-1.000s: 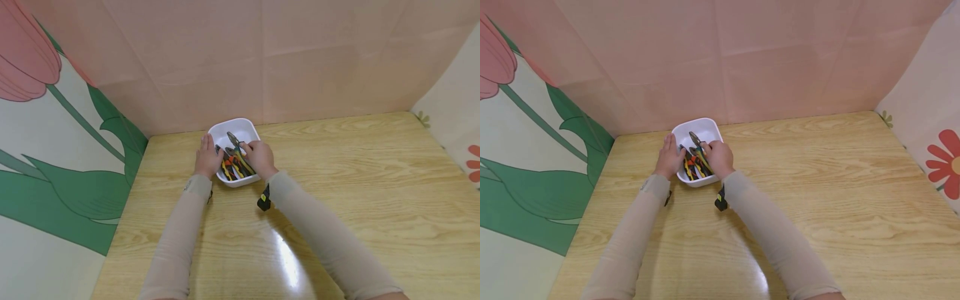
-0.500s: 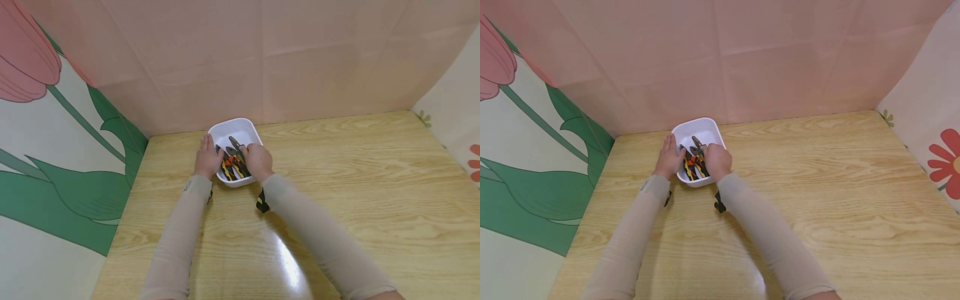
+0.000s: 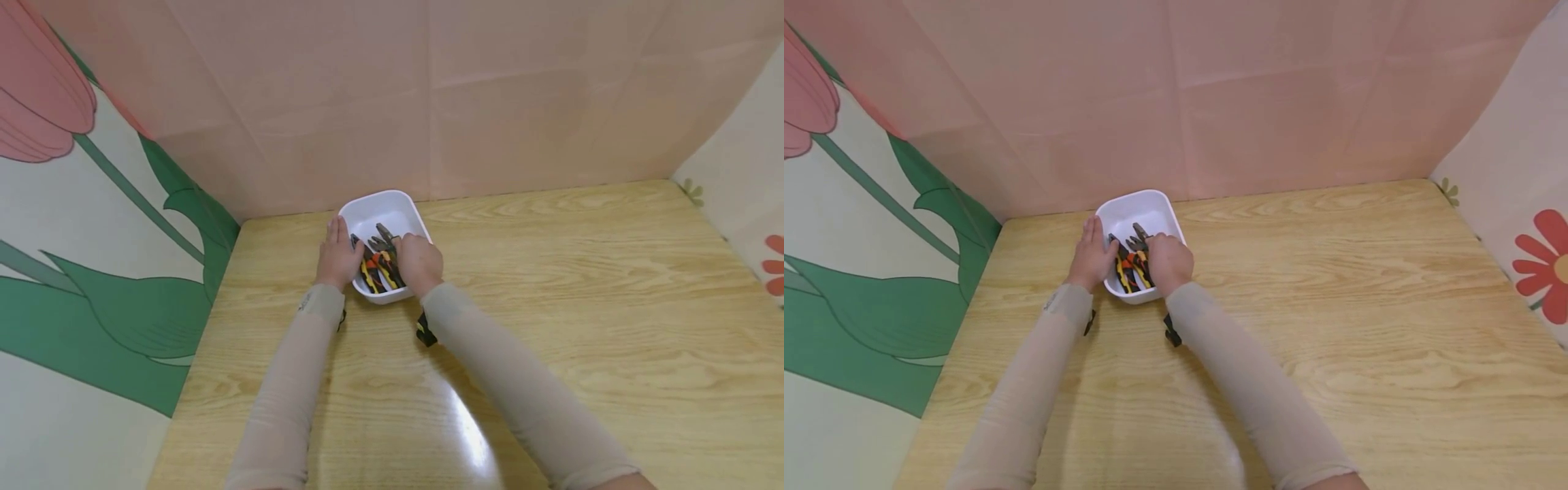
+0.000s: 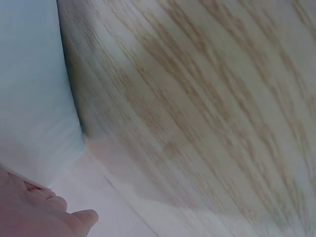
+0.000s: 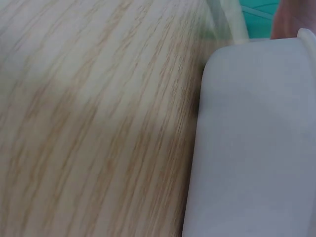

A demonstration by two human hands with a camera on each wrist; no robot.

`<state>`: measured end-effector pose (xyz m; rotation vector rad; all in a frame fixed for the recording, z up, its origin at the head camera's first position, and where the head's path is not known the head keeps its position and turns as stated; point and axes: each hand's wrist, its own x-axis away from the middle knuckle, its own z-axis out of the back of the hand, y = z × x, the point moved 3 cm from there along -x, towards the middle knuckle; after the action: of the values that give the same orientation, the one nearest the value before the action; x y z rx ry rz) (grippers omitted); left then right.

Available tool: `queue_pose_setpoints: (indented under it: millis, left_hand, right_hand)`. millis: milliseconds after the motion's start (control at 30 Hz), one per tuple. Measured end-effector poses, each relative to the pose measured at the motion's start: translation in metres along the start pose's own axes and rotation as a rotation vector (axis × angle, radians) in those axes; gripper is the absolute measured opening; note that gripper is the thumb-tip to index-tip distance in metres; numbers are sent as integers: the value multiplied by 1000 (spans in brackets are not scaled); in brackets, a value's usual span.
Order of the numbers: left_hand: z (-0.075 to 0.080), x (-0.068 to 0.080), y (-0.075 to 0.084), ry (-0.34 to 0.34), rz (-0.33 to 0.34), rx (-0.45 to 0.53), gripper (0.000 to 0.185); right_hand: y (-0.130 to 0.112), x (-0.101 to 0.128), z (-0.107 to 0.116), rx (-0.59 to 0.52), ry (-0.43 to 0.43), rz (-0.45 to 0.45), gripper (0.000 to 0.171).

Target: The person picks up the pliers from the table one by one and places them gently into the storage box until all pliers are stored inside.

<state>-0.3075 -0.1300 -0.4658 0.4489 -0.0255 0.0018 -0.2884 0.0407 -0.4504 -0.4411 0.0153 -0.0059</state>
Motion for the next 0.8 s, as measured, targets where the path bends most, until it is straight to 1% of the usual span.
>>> queue_pose_setpoints:
  millis: [267,467,567,700,800]
  left_hand:
    - [0,0,-1,4,7,8,76]
    - [0,0,-1,3,-3,6,76]
    - [0,1,-1,3,2,9,76]
    - [-1,0,-1,1,5,15,76]
    - [-1,0,-1,3,3,23,76]
  right_hand:
    - [-3,2,-2,6,-4,-2,40]
    - [-5,5,-1,-18,15,11,37]
    - [-6,4,-3,34,9,48,34]
    - [-6,2,-7,133,-12,107,33]
    - [-5,0,-9,121,-13,108,34]
